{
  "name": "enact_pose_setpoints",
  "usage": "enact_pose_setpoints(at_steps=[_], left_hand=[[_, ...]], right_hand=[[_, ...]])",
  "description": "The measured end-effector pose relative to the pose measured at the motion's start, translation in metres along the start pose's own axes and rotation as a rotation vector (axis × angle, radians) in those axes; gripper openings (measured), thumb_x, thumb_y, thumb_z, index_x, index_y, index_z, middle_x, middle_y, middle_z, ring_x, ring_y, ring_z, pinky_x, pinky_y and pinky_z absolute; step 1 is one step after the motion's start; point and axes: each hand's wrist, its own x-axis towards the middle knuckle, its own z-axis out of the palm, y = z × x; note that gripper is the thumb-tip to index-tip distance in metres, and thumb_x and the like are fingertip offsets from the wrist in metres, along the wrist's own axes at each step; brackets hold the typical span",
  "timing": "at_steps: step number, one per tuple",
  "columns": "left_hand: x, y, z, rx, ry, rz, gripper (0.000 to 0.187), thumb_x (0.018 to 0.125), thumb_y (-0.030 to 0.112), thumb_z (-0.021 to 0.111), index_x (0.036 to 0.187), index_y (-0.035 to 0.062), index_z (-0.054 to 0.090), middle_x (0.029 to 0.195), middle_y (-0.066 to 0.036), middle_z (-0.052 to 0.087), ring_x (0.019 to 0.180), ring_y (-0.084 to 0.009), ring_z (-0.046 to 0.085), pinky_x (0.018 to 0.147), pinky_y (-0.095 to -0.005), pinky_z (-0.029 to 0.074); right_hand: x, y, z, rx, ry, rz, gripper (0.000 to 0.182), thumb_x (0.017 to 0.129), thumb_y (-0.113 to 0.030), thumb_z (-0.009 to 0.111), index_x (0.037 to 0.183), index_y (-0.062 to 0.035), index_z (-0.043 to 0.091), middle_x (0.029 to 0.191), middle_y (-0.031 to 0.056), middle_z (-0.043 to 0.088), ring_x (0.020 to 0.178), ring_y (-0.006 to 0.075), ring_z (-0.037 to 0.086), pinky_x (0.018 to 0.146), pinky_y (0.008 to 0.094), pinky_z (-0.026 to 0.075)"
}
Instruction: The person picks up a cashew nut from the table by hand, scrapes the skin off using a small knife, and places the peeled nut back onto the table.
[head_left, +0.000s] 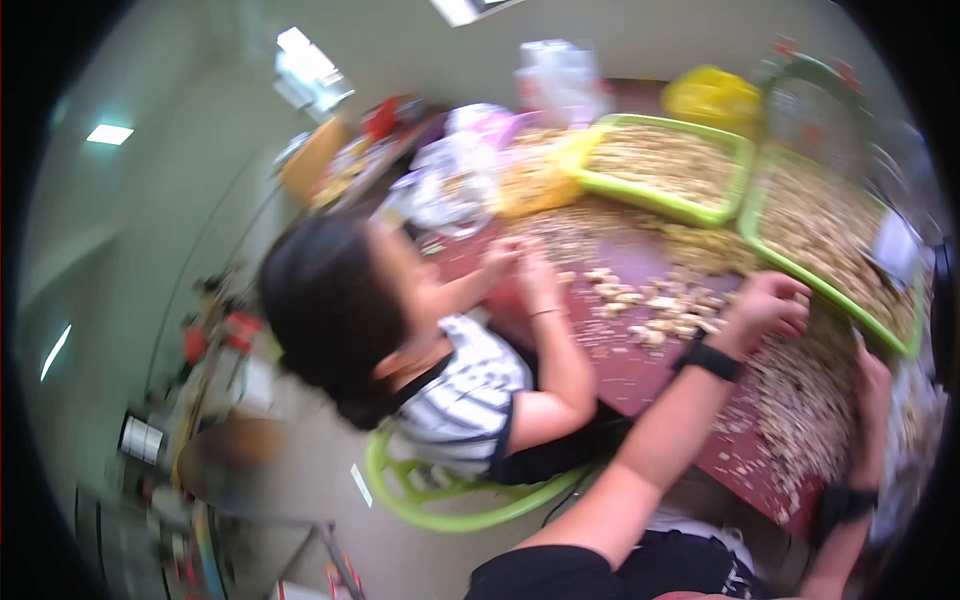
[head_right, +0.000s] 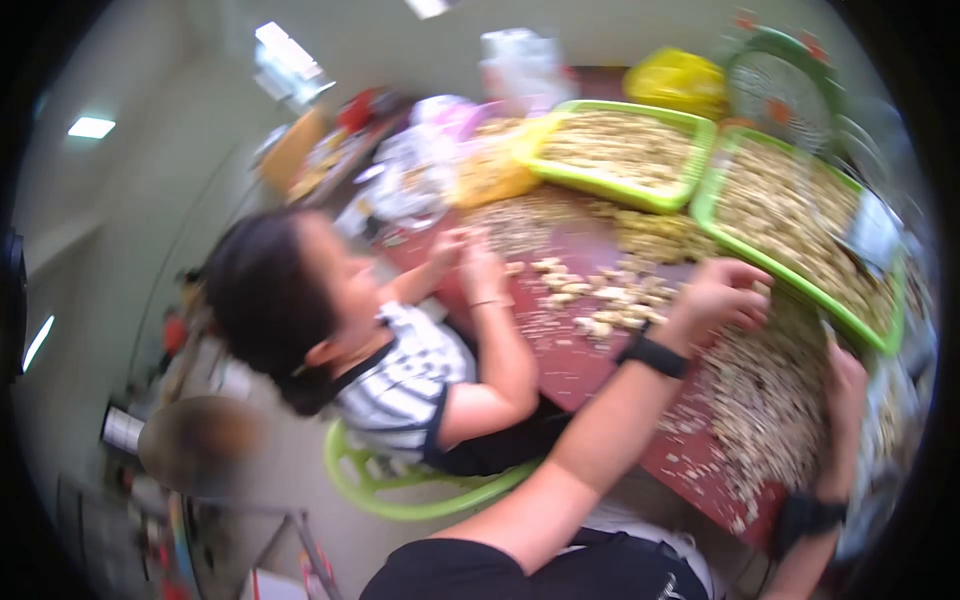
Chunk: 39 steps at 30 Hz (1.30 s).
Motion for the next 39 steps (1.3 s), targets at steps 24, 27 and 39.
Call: enact_pose_setpoints(at_steps=[24, 27, 39], left_hand=[[0.009, -0.011, 0.009, -0.161, 0.073, 0.135, 0.039, 0.071, -0.006, 0.058, 0.108, -0.0013, 0.046, 0.090, -0.011, 0.056, 0.075, -0.0196, 0.058, 0.066, -0.0272, 0.050], [0.009, -0.012, 0.009, -0.164, 0.098, 0.152, 0.032, 0.072, -0.006, 0.057, 0.103, -0.0017, 0.049, 0.089, -0.011, 0.057, 0.078, -0.0212, 0.058, 0.067, -0.0279, 0.051], [0.012, -0.012, -0.001, -0.344, 0.156, 0.058, 0.009, 0.080, 0.007, 0.050, 0.086, 0.0017, 0.053, 0.074, -0.009, 0.059, 0.062, -0.0181, 0.060, 0.053, -0.0277, 0.052]], right_hand=[[-0.024, -0.056, -0.003, -0.077, 0.062, 0.125, 0.039, 0.080, -0.033, 0.052, 0.060, -0.0003, 0.057, 0.049, 0.0033, 0.050, 0.045, 0.0086, 0.044, 0.044, 0.0258, 0.036], [-0.023, -0.055, -0.003, -0.078, 0.053, 0.105, 0.039, 0.080, -0.033, 0.052, 0.060, -0.0005, 0.057, 0.049, 0.0036, 0.051, 0.045, 0.0089, 0.045, 0.044, 0.0259, 0.036], [-0.023, -0.053, -0.002, -0.075, 0.068, 0.082, 0.040, 0.080, -0.033, 0.051, 0.058, -0.0003, 0.057, 0.048, 0.0035, 0.050, 0.044, 0.0086, 0.044, 0.043, 0.0261, 0.036]])
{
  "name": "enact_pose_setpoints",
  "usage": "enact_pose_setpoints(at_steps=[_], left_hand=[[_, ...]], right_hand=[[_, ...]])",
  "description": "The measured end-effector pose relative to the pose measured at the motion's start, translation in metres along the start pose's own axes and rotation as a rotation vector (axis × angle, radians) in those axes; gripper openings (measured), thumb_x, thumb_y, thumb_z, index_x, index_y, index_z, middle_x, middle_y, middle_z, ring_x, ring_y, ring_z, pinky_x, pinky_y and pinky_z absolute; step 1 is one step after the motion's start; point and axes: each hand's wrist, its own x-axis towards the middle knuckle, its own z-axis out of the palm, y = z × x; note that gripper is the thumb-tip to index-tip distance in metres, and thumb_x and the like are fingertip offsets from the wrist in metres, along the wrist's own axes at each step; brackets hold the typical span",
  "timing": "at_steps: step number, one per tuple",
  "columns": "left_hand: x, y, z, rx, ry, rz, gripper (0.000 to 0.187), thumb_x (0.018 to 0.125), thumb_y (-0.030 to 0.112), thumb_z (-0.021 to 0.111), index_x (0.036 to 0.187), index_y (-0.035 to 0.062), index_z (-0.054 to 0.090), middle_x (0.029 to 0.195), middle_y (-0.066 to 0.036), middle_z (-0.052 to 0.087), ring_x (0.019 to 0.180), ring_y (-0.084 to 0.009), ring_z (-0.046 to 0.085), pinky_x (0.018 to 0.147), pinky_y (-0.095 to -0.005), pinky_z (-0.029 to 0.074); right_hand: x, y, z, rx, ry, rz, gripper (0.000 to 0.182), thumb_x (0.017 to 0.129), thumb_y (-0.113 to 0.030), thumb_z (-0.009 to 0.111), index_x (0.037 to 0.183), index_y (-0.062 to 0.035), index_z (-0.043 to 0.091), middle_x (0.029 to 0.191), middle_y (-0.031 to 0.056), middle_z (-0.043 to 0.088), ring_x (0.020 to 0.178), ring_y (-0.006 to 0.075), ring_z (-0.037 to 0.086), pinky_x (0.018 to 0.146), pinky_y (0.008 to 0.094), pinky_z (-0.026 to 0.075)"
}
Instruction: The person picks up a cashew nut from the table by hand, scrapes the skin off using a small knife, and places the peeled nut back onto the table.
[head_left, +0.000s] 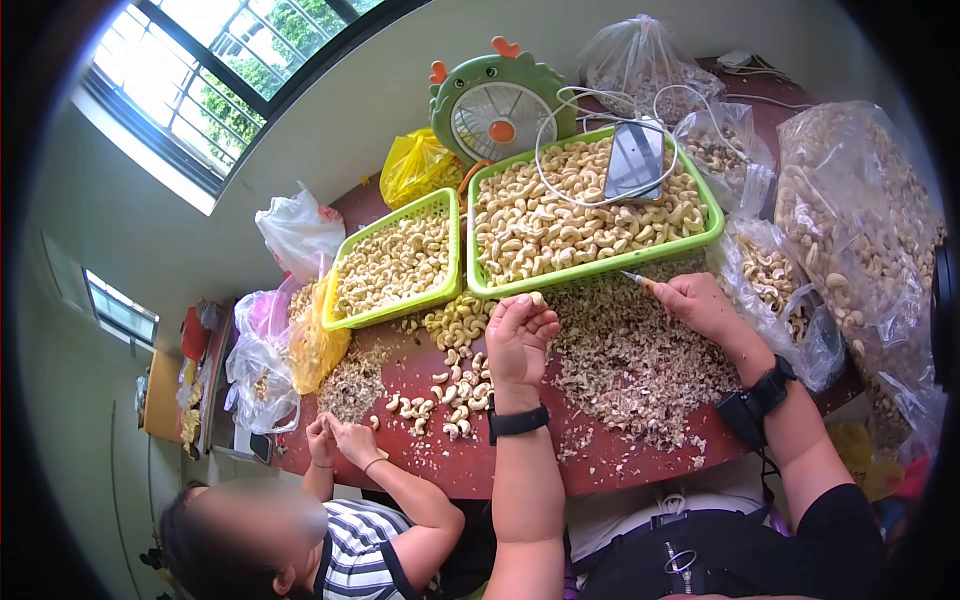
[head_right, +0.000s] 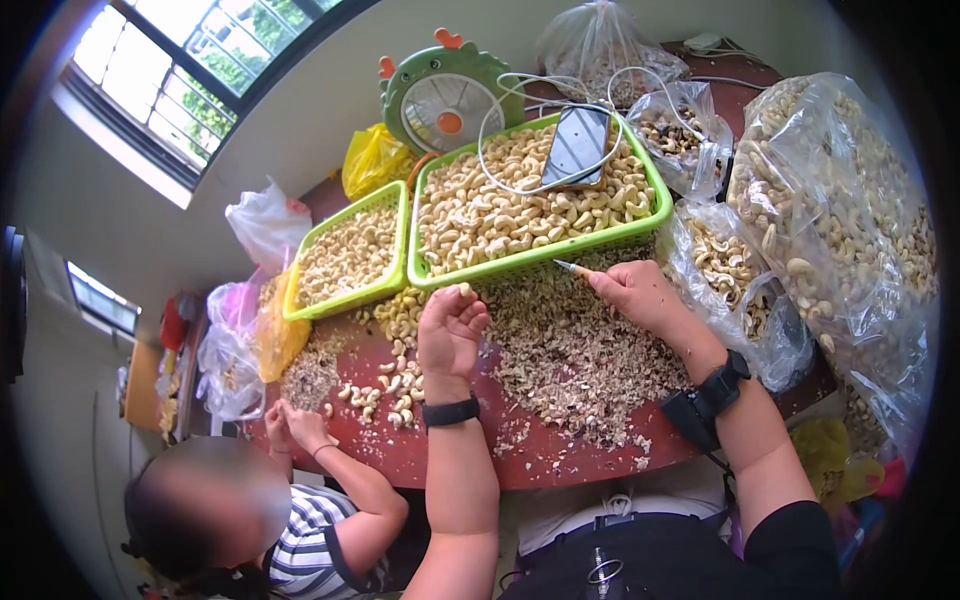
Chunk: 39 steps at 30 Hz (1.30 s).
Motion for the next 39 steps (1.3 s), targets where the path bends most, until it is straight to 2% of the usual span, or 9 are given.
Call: enact_pose_setpoints(at_steps=[12, 14, 15, 17, 32, 36, 37, 38, 39], left_hand=[[0.000, 0.001, 0.002, 0.091, 0.128, -0.074, 0.014, 0.080, 0.018, 0.056, 0.085, 0.0052, 0.052, 0.064, -0.005, 0.055, 0.051, -0.0140, 0.054, 0.044, -0.0241, 0.046], [-0.002, 0.002, 0.007, 0.079, 0.158, -0.052, 0.014, 0.080, 0.019, 0.056, 0.084, 0.0063, 0.053, 0.067, -0.006, 0.055, 0.054, -0.0160, 0.053, 0.045, -0.0266, 0.045], [-0.003, 0.002, 0.008, 0.063, 0.188, -0.040, 0.014, 0.080, 0.018, 0.056, 0.085, 0.0059, 0.052, 0.069, -0.007, 0.055, 0.054, -0.0166, 0.052, 0.045, -0.0264, 0.045], [-0.009, 0.000, 0.020, 0.196, 0.191, 0.116, 0.013, 0.081, 0.017, 0.054, 0.087, 0.0049, 0.051, 0.070, -0.006, 0.054, 0.057, -0.0152, 0.054, 0.048, -0.0248, 0.047], [-0.073, -0.050, 0.186, 0.606, -0.134, 1.045, 0.015, 0.083, 0.005, 0.049, 0.095, -0.0027, 0.048, 0.079, -0.012, 0.056, 0.062, -0.0127, 0.053, 0.049, -0.0199, 0.045], [-0.061, -0.048, 0.227, 0.495, -0.100, 1.256, 0.015, 0.081, 0.005, 0.051, 0.092, -0.0040, 0.048, 0.076, -0.015, 0.055, 0.060, -0.0136, 0.053, 0.043, -0.0180, 0.043], [-0.041, -0.053, 0.239, 0.723, -0.046, 1.367, 0.017, 0.079, 0.006, 0.054, 0.092, -0.0040, 0.050, 0.081, -0.015, 0.056, 0.063, -0.0143, 0.054, 0.044, -0.0176, 0.044], [-0.021, -0.055, 0.252, 0.813, -0.151, 1.125, 0.020, 0.078, 0.007, 0.056, 0.095, -0.0026, 0.052, 0.086, -0.014, 0.056, 0.066, -0.0150, 0.055, 0.046, -0.0178, 0.045], [-0.007, -0.059, 0.261, 0.967, -0.160, 1.103, 0.024, 0.077, 0.007, 0.057, 0.099, 0.0004, 0.053, 0.088, -0.012, 0.056, 0.071, -0.0156, 0.056, 0.049, -0.0185, 0.047]], right_hand=[[-0.001, -0.004, 0.001, 0.002, 0.027, 0.042, 0.040, 0.080, -0.035, 0.051, 0.059, -0.0013, 0.057, 0.050, 0.0039, 0.051, 0.045, 0.0097, 0.045, 0.044, 0.0266, 0.037], [-0.001, -0.004, -0.001, -0.100, -0.018, 0.023, 0.044, 0.080, -0.041, 0.048, 0.061, -0.0025, 0.058, 0.050, 0.0056, 0.051, 0.046, 0.0130, 0.047, 0.046, 0.0287, 0.039], [-0.005, -0.009, -0.002, -0.044, -0.053, 0.057, 0.047, 0.080, -0.044, 0.045, 0.063, -0.0026, 0.057, 0.052, 0.0105, 0.051, 0.048, 0.0212, 0.051, 0.049, 0.0330, 0.040], [-0.004, 0.002, 0.001, -0.133, 0.003, -0.147, 0.046, 0.080, -0.042, 0.044, 0.063, -0.0010, 0.056, 0.059, 0.0180, 0.053, 0.058, 0.0333, 0.053, 0.055, 0.0393, 0.042], [-0.016, -0.002, 0.004, -0.195, -0.023, -0.206, 0.053, 0.079, -0.047, 0.041, 0.061, -0.0006, 0.058, 0.060, 0.0190, 0.056, 0.061, 0.0347, 0.056, 0.058, 0.0425, 0.045], [-0.012, 0.003, 0.012, -0.262, -0.042, -0.241, 0.053, 0.079, -0.047, 0.041, 0.061, -0.0006, 0.059, 0.061, 0.0192, 0.056, 0.062, 0.0346, 0.057, 0.060, 0.0423, 0.045], [-0.010, 0.009, 0.016, -0.259, -0.023, -0.264, 0.053, 0.079, -0.047, 0.041, 0.061, -0.0005, 0.059, 0.061, 0.0192, 0.056, 0.063, 0.0346, 0.057, 0.061, 0.0423, 0.046], [-0.005, 0.016, 0.022, -0.264, 0.007, -0.255, 0.053, 0.079, -0.047, 0.042, 0.062, 0.0000, 0.058, 0.062, 0.0199, 0.056, 0.064, 0.0352, 0.057, 0.061, 0.0424, 0.045], [-0.009, 0.017, 0.023, -0.271, -0.005, -0.262, 0.053, 0.079, -0.047, 0.042, 0.062, 0.0000, 0.058, 0.062, 0.0199, 0.056, 0.064, 0.0352, 0.057, 0.061, 0.0424, 0.045]])
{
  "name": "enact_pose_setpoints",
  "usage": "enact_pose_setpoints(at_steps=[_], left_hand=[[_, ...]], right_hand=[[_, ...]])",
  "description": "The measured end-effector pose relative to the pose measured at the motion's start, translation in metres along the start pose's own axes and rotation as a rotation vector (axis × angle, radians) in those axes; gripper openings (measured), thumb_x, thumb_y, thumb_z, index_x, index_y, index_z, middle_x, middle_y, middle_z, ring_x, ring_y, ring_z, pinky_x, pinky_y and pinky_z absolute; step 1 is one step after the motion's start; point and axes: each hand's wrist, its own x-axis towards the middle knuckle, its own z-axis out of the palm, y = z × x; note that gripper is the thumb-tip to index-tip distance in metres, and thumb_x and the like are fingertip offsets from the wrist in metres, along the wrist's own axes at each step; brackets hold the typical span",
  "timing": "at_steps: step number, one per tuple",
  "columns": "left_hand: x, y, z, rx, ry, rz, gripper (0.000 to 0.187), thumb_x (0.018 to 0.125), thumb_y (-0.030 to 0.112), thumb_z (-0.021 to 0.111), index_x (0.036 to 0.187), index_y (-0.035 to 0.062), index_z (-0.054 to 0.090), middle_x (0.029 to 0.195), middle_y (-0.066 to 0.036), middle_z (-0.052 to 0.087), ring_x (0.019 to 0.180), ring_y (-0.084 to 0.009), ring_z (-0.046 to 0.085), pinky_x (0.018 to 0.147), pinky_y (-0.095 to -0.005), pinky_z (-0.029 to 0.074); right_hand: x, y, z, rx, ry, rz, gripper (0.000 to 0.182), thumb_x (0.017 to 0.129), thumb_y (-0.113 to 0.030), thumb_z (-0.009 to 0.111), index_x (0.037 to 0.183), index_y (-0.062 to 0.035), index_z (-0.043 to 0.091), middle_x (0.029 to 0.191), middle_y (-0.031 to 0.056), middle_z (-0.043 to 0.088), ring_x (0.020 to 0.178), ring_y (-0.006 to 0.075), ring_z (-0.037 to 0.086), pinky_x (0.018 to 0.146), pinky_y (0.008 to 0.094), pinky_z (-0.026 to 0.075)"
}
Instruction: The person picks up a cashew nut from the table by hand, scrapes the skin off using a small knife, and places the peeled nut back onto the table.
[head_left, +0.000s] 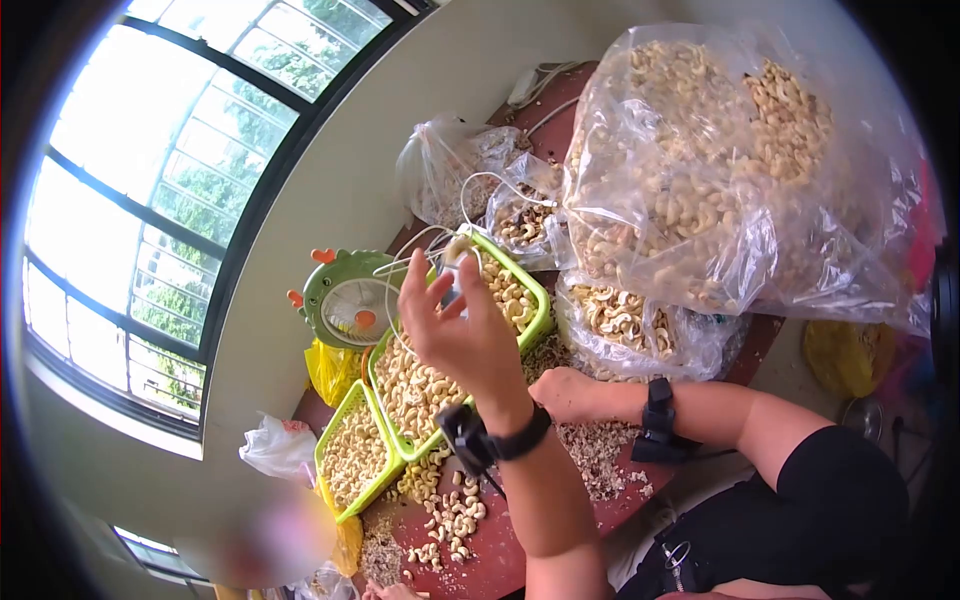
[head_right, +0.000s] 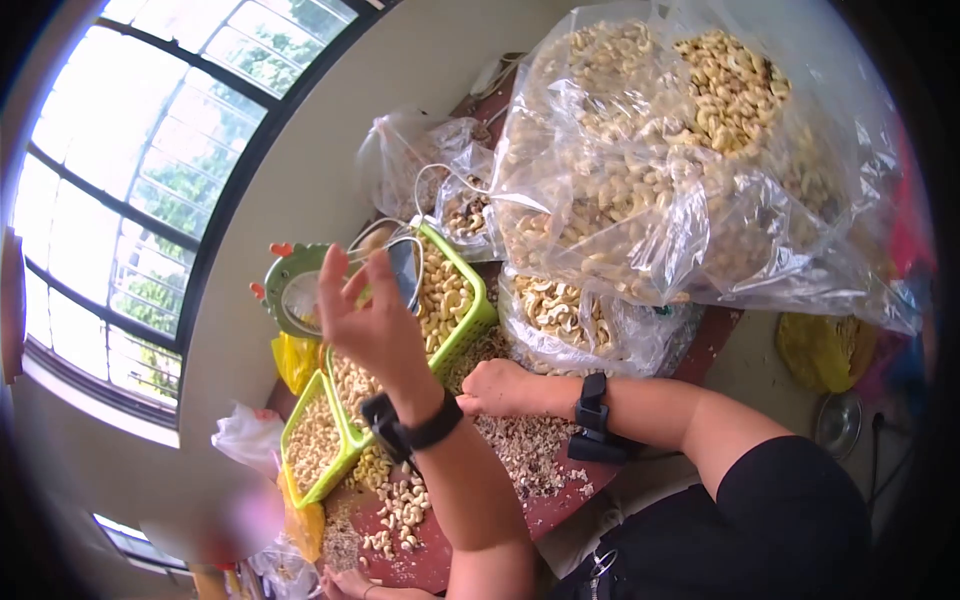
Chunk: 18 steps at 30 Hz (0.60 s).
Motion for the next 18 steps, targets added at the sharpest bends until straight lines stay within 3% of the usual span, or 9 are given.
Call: enact_pose_setpoints(at_steps=[2, 4, 6, 10, 16, 18], left_hand=[[0.004, 0.001, -0.001, -0.076, 0.071, -0.132, 0.023, 0.076, 0.005, 0.057, 0.098, -0.0010, 0.053, 0.087, -0.011, 0.056, 0.071, -0.0149, 0.057, 0.051, -0.0193, 0.048], [-0.002, -0.003, -0.014, -0.288, 0.080, -0.229, 0.021, 0.077, 0.004, 0.056, 0.096, -0.0023, 0.054, 0.085, -0.010, 0.056, 0.069, -0.0136, 0.057, 0.051, -0.0197, 0.048], [-0.014, -0.007, -0.034, -0.280, 0.073, -0.312, 0.019, 0.077, 0.003, 0.055, 0.095, -0.0033, 0.053, 0.084, -0.009, 0.056, 0.067, -0.0128, 0.056, 0.051, -0.0196, 0.048], [-0.032, -0.029, -0.087, -0.189, 0.129, -0.377, 0.017, 0.079, 0.000, 0.050, 0.094, -0.0065, 0.052, 0.078, -0.010, 0.057, 0.065, -0.0112, 0.056, 0.052, -0.0187, 0.046], [-0.068, -0.077, -0.188, 0.015, 0.324, -0.487, 0.019, 0.080, 0.003, 0.050, 0.096, -0.0066, 0.051, 0.082, -0.010, 0.056, 0.065, -0.0099, 0.055, 0.052, -0.0182, 0.046], [-0.084, -0.097, -0.217, 0.162, 0.244, -0.618, 0.022, 0.079, 0.004, 0.052, 0.099, -0.0036, 0.050, 0.086, -0.009, 0.053, 0.066, -0.0118, 0.055, 0.049, -0.0196, 0.046]], right_hand=[[0.004, 0.004, -0.008, 0.059, 0.079, 0.034, 0.053, 0.078, -0.048, 0.043, 0.061, 0.0005, 0.058, 0.063, 0.0207, 0.056, 0.065, 0.0357, 0.057, 0.062, 0.0426, 0.045], [0.004, -0.002, -0.019, 0.119, 0.077, 0.077, 0.053, 0.078, -0.047, 0.044, 0.061, 0.0005, 0.058, 0.063, 0.0211, 0.056, 0.065, 0.0360, 0.057, 0.061, 0.0429, 0.045], [0.004, -0.004, -0.023, 0.091, 0.011, 0.085, 0.052, 0.078, -0.047, 0.044, 0.061, 0.0004, 0.057, 0.062, 0.0211, 0.056, 0.064, 0.0361, 0.057, 0.061, 0.0430, 0.045], [0.005, -0.004, -0.023, 0.069, -0.053, 0.113, 0.050, 0.078, -0.046, 0.043, 0.062, -0.0006, 0.057, 0.061, 0.0202, 0.055, 0.062, 0.0354, 0.056, 0.060, 0.0425, 0.045], [0.007, -0.001, -0.022, 0.075, -0.093, 0.069, 0.049, 0.078, -0.046, 0.043, 0.062, -0.0019, 0.057, 0.058, 0.0164, 0.054, 0.058, 0.0331, 0.054, 0.055, 0.0411, 0.042], [0.007, -0.001, -0.021, 0.091, -0.084, 0.078, 0.048, 0.078, -0.045, 0.044, 0.062, -0.0020, 0.057, 0.058, 0.0160, 0.053, 0.057, 0.0323, 0.054, 0.055, 0.0402, 0.042]])
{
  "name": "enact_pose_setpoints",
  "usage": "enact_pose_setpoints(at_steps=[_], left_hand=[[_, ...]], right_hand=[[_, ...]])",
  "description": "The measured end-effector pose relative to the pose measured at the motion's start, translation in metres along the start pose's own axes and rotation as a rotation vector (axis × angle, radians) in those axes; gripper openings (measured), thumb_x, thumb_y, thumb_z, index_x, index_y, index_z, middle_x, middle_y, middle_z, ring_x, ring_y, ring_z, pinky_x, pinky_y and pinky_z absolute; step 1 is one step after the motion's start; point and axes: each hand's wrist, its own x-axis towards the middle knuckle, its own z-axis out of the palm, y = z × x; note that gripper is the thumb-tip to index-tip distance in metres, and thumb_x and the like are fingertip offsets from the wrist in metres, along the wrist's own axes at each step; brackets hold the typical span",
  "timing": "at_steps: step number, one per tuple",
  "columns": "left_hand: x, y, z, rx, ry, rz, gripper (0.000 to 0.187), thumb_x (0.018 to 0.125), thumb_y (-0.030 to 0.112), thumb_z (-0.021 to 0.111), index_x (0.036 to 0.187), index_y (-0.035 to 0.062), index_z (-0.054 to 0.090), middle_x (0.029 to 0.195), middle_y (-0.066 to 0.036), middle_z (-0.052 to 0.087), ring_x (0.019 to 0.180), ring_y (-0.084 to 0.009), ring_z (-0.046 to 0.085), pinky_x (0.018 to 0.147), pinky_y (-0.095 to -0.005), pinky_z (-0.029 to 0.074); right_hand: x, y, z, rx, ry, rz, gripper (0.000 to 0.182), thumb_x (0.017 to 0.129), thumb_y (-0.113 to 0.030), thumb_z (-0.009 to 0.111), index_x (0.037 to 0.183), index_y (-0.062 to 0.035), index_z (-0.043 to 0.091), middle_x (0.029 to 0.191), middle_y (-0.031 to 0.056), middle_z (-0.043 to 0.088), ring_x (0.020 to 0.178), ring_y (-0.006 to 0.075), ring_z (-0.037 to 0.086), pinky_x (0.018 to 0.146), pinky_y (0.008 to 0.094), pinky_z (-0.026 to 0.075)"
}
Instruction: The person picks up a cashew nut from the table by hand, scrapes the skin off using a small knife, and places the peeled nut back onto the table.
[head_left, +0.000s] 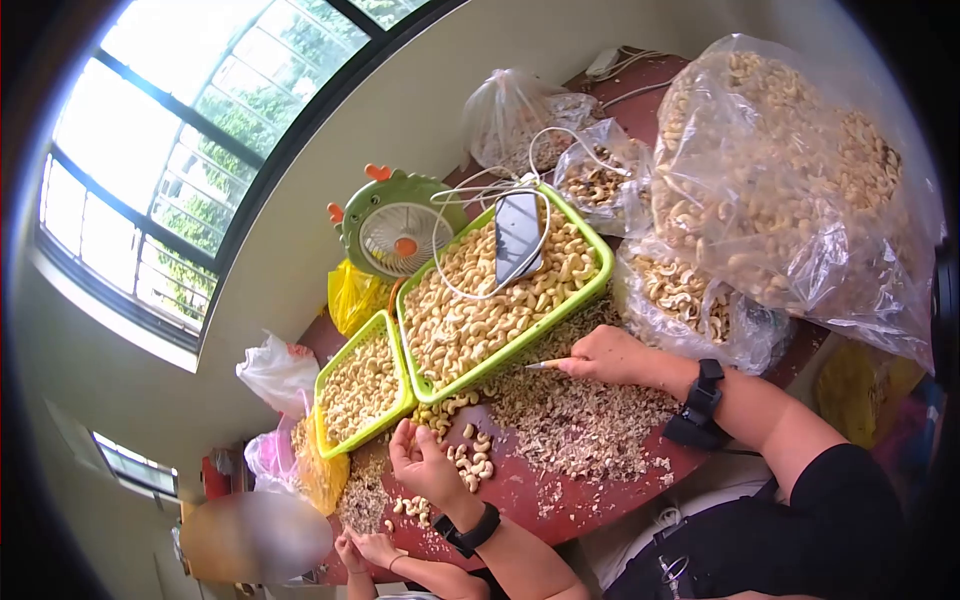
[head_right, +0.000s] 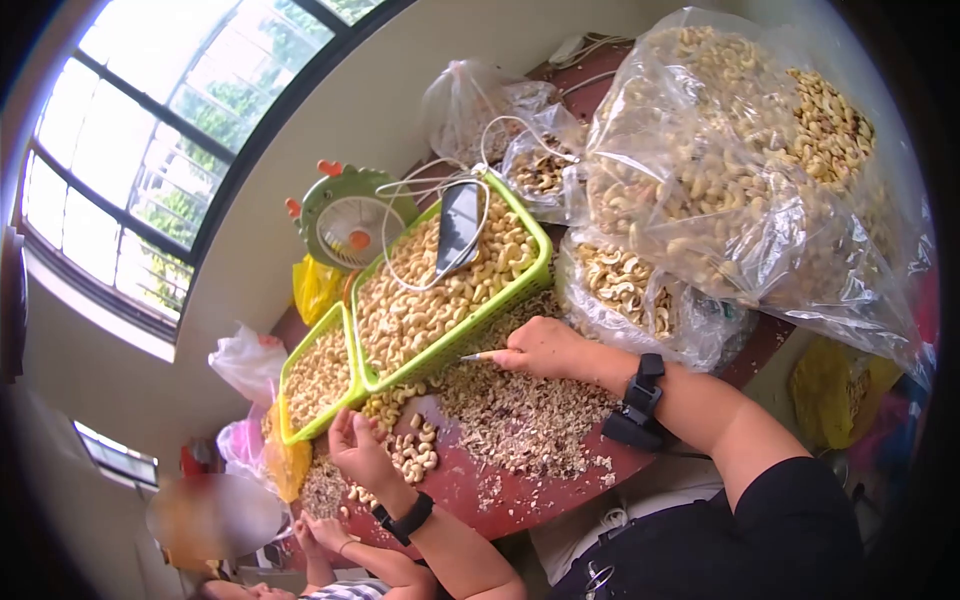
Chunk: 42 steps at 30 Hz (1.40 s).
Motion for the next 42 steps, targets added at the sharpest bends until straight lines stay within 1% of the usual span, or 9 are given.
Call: enact_pose_setpoints(at_steps=[4, 8, 16, 23, 28, 30, 32, 35, 42], left_hand=[[0.009, -0.064, -0.044, 0.297, -0.122, -0.067, 0.022, 0.076, 0.007, 0.057, 0.096, -0.0027, 0.054, 0.079, -0.007, 0.056, 0.062, -0.0099, 0.054, 0.048, -0.0182, 0.044], [-0.001, -0.075, -0.062, 0.506, -0.159, -0.107, 0.021, 0.070, 0.009, 0.059, 0.086, -0.0047, 0.059, 0.074, -0.014, 0.062, 0.066, -0.0186, 0.059, 0.062, -0.0278, 0.046], [0.000, -0.042, -0.046, 0.681, -0.216, -0.108, 0.018, 0.070, 0.010, 0.057, 0.083, -0.0006, 0.061, 0.075, -0.015, 0.062, 0.066, -0.0211, 0.061, 0.063, -0.0295, 0.046], [0.023, -0.073, -0.006, 0.758, -0.491, 0.002, 0.014, 0.070, 0.010, 0.055, 0.078, 0.0011, 0.062, 0.077, -0.018, 0.059, 0.071, -0.0299, 0.058, 0.067, -0.0348, 0.045], [0.017, -0.090, 0.000, 0.821, -0.351, 0.201, 0.014, 0.072, 0.006, 0.052, 0.080, 0.0016, 0.062, 0.075, -0.018, 0.057, 0.070, -0.0342, 0.055, 0.066, -0.0378, 0.044], [0.010, -0.086, 0.007, 0.473, -0.219, 0.201, 0.014, 0.075, 0.006, 0.053, 0.084, 0.0010, 0.061, 0.073, -0.014, 0.059, 0.065, -0.0259, 0.057, 0.061, -0.0335, 0.046], [-0.002, -0.058, 0.016, -0.014, -0.331, -0.285, 0.016, 0.079, 0.006, 0.053, 0.092, -0.0024, 0.057, 0.072, -0.008, 0.061, 0.062, -0.0133, 0.058, 0.056, -0.0225, 0.046], [-0.014, -0.046, 0.031, -0.422, -0.372, -0.489, 0.015, 0.076, 0.005, 0.058, 0.089, -0.0018, 0.057, 0.076, -0.007, 0.060, 0.064, -0.0123, 0.057, 0.058, -0.0207, 0.048], [-0.038, -0.059, 0.051, -0.880, -0.378, -0.714, 0.021, 0.074, -0.002, 0.058, 0.094, -0.0010, 0.053, 0.085, -0.008, 0.058, 0.075, -0.0157, 0.058, 0.066, -0.0259, 0.049]], right_hand=[[0.000, -0.004, -0.004, 0.013, -0.014, 0.020, 0.045, 0.078, -0.043, 0.046, 0.062, -0.0023, 0.057, 0.058, 0.0155, 0.053, 0.056, 0.0314, 0.053, 0.053, 0.0392, 0.041], [0.003, -0.004, 0.002, 0.068, -0.006, 0.090, 0.044, 0.079, -0.041, 0.048, 0.062, -0.0015, 0.057, 0.053, 0.0135, 0.051, 0.050, 0.0257, 0.052, 0.049, 0.0352, 0.040], [0.003, -0.012, 0.004, 0.059, -0.014, 0.117, 0.040, 0.077, -0.035, 0.054, 0.059, 0.0006, 0.054, 0.049, 0.0122, 0.048, 0.044, 0.0213, 0.045, 0.045, 0.0330, 0.036], [0.005, -0.012, 0.004, 0.044, -0.007, 0.106, 0.038, 0.077, -0.033, 0.053, 0.061, 0.0010, 0.056, 0.050, 0.0123, 0.048, 0.044, 0.0204, 0.046, 0.045, 0.0324, 0.036], [0.005, -0.006, 0.006, 0.090, 0.022, 0.072, 0.038, 0.077, -0.031, 0.053, 0.058, 0.0019, 0.054, 0.047, 0.0101, 0.046, 0.042, 0.0162, 0.043, 0.044, 0.0312, 0.035], [0.006, -0.008, 0.007, 0.131, 0.018, 0.125, 0.038, 0.078, -0.030, 0.053, 0.058, 0.0019, 0.053, 0.046, 0.0075, 0.044, 0.043, 0.0124, 0.041, 0.043, 0.0300, 0.034], [0.006, -0.010, 0.010, 0.169, 0.014, 0.097, 0.039, 0.080, -0.030, 0.052, 0.055, 0.0003, 0.053, 0.044, 0.0027, 0.043, 0.042, 0.0084, 0.039, 0.041, 0.0266, 0.031], [0.006, -0.012, 0.012, 0.444, -0.039, 0.246, 0.040, 0.083, -0.033, 0.050, 0.055, -0.0045, 0.052, 0.044, -0.0051, 0.039, 0.039, 0.0036, 0.033, 0.037, 0.0199, 0.024], [0.003, -0.029, 0.017, 0.516, -0.117, 0.232, 0.040, 0.084, -0.034, 0.049, 0.057, -0.0041, 0.053, 0.046, -0.0049, 0.040, 0.041, 0.0032, 0.034, 0.038, 0.0203, 0.026]])
